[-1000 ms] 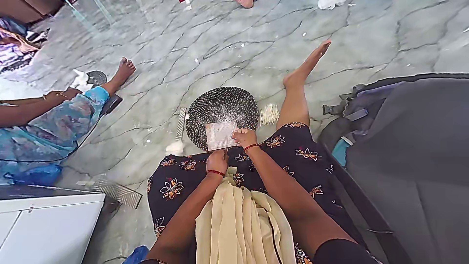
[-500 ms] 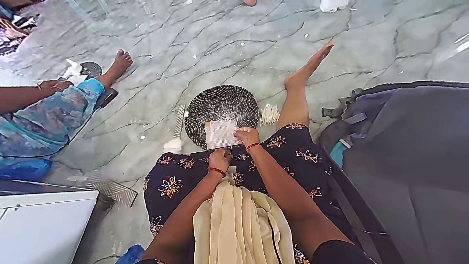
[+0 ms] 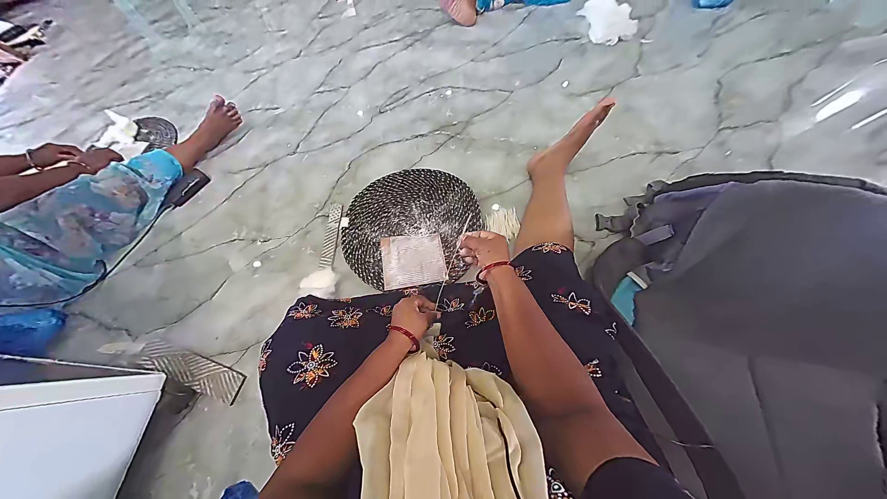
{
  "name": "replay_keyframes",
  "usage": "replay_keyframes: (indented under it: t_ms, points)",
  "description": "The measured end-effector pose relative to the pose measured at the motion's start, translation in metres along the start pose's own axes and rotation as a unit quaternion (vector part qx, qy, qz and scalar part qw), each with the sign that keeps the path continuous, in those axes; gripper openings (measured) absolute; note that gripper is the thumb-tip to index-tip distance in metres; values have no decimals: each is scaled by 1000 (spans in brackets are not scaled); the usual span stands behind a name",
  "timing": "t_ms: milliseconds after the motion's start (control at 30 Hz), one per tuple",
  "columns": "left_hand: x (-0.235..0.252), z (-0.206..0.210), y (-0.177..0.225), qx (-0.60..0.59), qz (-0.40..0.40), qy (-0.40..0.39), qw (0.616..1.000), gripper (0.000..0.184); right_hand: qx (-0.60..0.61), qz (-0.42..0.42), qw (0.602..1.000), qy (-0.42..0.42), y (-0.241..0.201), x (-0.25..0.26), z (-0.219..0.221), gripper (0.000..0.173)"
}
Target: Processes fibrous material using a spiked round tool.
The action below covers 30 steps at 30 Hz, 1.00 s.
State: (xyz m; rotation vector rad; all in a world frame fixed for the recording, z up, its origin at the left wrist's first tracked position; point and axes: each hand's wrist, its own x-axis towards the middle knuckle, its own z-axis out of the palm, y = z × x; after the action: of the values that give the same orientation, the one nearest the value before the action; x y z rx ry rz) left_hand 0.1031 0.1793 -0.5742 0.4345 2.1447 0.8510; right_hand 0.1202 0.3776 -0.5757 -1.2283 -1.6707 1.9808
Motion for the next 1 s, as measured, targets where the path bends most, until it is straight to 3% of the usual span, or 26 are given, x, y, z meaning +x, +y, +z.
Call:
replay_keyframes:
  t_ms: [100,200,333,433,567,667,733,800,867,933,1000]
  points:
    - [1,-17,-6,-44,3,49,998,28,-120,-52,991,21,-21,19,-25,24]
    - [-11,-53,-8,-148,18,148,978,27,-289,-84,952,61,-48,44,-55,29]
    - [-9,-99,-40,-275,45,277,919,19,-447,-69,889,69,-65,70,-68,32]
    - [15,-110,-67,-353,-1,324,878,8,-512,-51,855,70,-57,88,-60,32]
    - [43,-119,-71,-365,-53,375,850,22,-570,14,819,62,-37,88,-44,33]
    - [53,-134,-75,-406,-57,458,789,30,-663,73,745,25,-28,85,-30,39]
    - [50,-148,-71,-474,-58,515,712,26,-688,76,721,20,-23,85,-27,40]
    - [42,-162,-70,-524,-34,559,641,23,-661,20,749,45,-24,84,-31,37]
    - [27,-173,-74,-524,7,576,627,45,-612,-10,789,56,-42,61,-33,43]
    - [16,-180,-86,-468,10,587,660,69,-561,-46,823,73,-51,37,-36,46]
    - [17,-182,-100,-387,-37,570,724,60,-535,-92,835,90,-44,37,-43,42]
